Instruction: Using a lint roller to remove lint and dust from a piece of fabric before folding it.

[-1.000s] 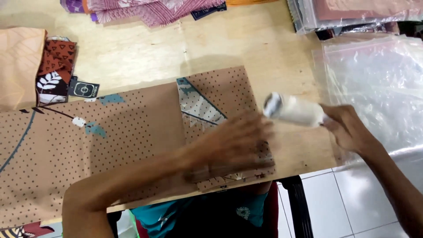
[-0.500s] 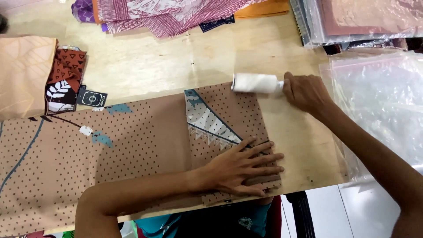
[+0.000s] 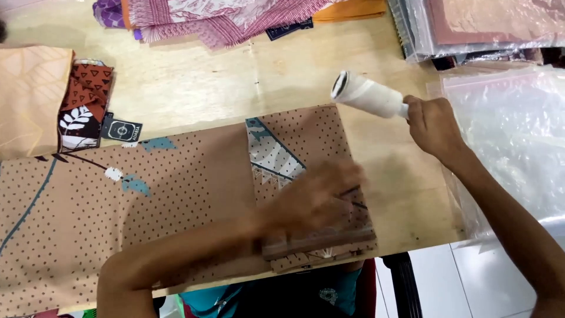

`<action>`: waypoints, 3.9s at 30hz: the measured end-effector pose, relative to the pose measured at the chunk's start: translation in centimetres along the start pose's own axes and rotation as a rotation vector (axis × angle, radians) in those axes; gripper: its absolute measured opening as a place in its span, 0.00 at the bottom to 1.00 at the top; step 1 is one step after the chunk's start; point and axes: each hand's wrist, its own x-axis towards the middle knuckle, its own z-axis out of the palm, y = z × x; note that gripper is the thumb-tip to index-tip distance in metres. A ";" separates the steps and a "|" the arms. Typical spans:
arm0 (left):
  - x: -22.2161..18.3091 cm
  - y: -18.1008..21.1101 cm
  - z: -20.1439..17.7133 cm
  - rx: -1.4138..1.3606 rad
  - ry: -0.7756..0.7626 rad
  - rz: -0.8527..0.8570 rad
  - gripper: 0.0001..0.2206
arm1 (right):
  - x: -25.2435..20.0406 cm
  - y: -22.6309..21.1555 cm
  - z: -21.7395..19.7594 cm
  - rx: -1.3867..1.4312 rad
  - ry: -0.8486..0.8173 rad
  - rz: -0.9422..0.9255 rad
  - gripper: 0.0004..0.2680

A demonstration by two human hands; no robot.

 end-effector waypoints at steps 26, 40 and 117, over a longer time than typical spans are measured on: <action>3.9 -11.9 -3.0 0.642 -0.215 -0.021 0.27 | -19.1 -6.6 -0.3 -0.192 -0.584 -0.022 0.21; -2.9 -6.8 -8.9 0.861 0.113 -0.615 0.24 | -8.8 -9.1 -2.0 0.359 -0.083 0.160 0.14; -4.4 4.3 -7.1 0.540 0.070 -0.566 0.31 | 3.4 -13.9 1.6 0.524 0.155 0.011 0.07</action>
